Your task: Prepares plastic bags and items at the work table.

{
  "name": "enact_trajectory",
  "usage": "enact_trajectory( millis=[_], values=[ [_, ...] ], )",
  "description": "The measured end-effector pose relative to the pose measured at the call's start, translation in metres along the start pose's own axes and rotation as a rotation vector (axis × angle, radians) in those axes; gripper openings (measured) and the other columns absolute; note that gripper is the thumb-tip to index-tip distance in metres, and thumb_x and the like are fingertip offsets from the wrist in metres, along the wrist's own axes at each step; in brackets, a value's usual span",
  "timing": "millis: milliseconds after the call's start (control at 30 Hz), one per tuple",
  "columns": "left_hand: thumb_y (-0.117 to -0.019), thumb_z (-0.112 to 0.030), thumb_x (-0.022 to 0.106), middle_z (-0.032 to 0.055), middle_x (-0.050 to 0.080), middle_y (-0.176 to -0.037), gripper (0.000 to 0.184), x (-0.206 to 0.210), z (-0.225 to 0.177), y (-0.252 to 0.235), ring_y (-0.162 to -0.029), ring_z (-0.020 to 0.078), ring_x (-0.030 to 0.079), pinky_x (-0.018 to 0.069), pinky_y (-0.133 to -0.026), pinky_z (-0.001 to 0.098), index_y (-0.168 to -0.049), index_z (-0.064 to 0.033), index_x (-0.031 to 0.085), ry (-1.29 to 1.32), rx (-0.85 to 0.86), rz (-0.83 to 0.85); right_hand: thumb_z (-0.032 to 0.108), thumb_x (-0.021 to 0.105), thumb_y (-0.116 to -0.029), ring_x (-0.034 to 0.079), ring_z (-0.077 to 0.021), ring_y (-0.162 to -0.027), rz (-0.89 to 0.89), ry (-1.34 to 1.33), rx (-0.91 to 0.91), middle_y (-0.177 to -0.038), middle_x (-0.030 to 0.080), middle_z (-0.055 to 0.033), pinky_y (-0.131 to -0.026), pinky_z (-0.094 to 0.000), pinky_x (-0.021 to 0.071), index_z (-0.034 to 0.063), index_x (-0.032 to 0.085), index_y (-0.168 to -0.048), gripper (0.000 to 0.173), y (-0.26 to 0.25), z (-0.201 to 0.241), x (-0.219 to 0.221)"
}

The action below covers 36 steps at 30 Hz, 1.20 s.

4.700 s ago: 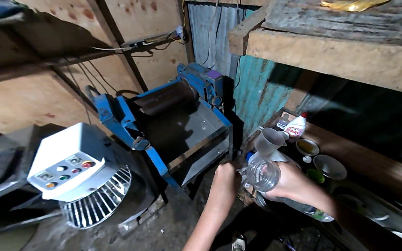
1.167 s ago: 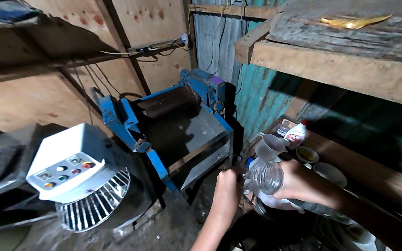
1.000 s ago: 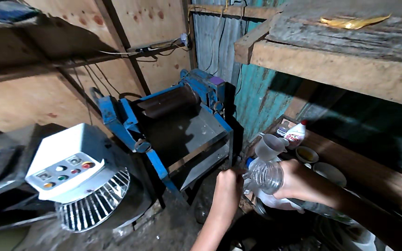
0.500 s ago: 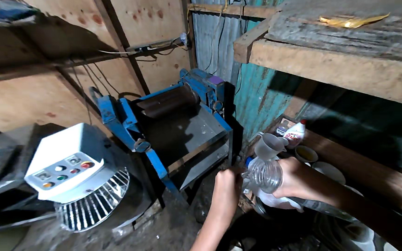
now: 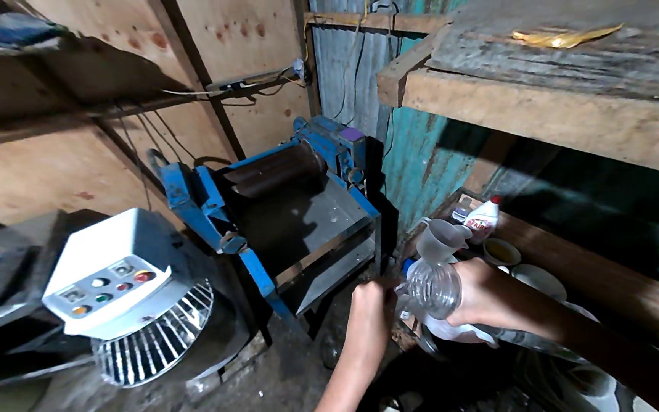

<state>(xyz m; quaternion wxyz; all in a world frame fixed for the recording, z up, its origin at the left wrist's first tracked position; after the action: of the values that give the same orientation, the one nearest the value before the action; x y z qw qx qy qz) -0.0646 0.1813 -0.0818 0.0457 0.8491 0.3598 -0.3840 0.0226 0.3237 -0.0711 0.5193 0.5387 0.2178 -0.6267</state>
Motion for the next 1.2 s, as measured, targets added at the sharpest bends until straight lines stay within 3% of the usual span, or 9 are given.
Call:
enact_trajectory(
  millis=[867,933,1033,1200],
  values=[
    [-0.0918,-0.001,0.061,0.0084,0.074,-0.085,0.023,0.001,-0.0052,0.0048,-0.07,0.0158,0.068,0.0568,-0.071,0.031,-0.104,-0.0054,0.079,0.008,0.02,-0.041,0.043,0.091,-0.0627,0.068,-0.0319,-0.098,0.078,0.087,0.011,-0.098,0.071,-0.0135,-0.084,-0.056,0.0533,0.0056,0.07,-0.105,0.061,0.0025,0.0025,0.0007],
    [-0.0936,-0.001,0.06,0.0067,0.075,-0.088,0.027,0.0032,-0.0028,0.004,-0.07,0.0141,0.069,0.0573,-0.07,0.0299,-0.115,-0.0063,0.075,0.058,-0.001,-0.022,0.043,0.092,-0.0628,0.068,-0.0323,-0.099,0.085,0.091,0.016,-0.098,0.071,-0.0144,-0.084,-0.0563,0.053,0.0046,0.07,-0.105,0.061,0.0034,0.0036,-0.0005],
    [-0.0935,-0.001,0.059,0.0037,0.074,-0.083,0.042,0.0057,0.0003,0.0025,-0.064,0.0131,0.067,0.055,-0.061,0.0293,-0.135,-0.0102,0.058,0.118,-0.021,-0.012,0.043,0.092,-0.0621,0.068,-0.0325,-0.099,0.086,0.096,0.017,-0.099,0.071,-0.0141,-0.085,-0.0566,0.053,0.0045,0.069,-0.105,0.062,0.0031,0.0029,-0.0004],
    [-0.0933,-0.001,0.062,0.0027,0.071,-0.079,0.053,0.004,0.0002,0.0015,-0.061,0.0121,0.065,0.0545,-0.059,0.0284,-0.143,-0.0092,0.047,0.175,-0.036,-0.033,0.044,0.092,-0.0625,0.068,-0.0328,-0.098,0.098,0.107,0.015,-0.098,0.071,-0.0146,-0.084,-0.0565,0.0529,0.004,0.069,-0.105,0.062,0.0034,0.0012,0.0008]
  ],
)
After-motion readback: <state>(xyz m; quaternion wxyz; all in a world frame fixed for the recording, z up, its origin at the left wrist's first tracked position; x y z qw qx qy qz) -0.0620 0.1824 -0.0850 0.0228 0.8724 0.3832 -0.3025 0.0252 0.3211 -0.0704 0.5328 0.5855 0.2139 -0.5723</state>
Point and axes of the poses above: each hand's wrist, its own y-axis away from the middle knuckle, its own x-axis out of the palm, z = x × y, the point moved 10 cm from there along -y, towards the middle knuckle
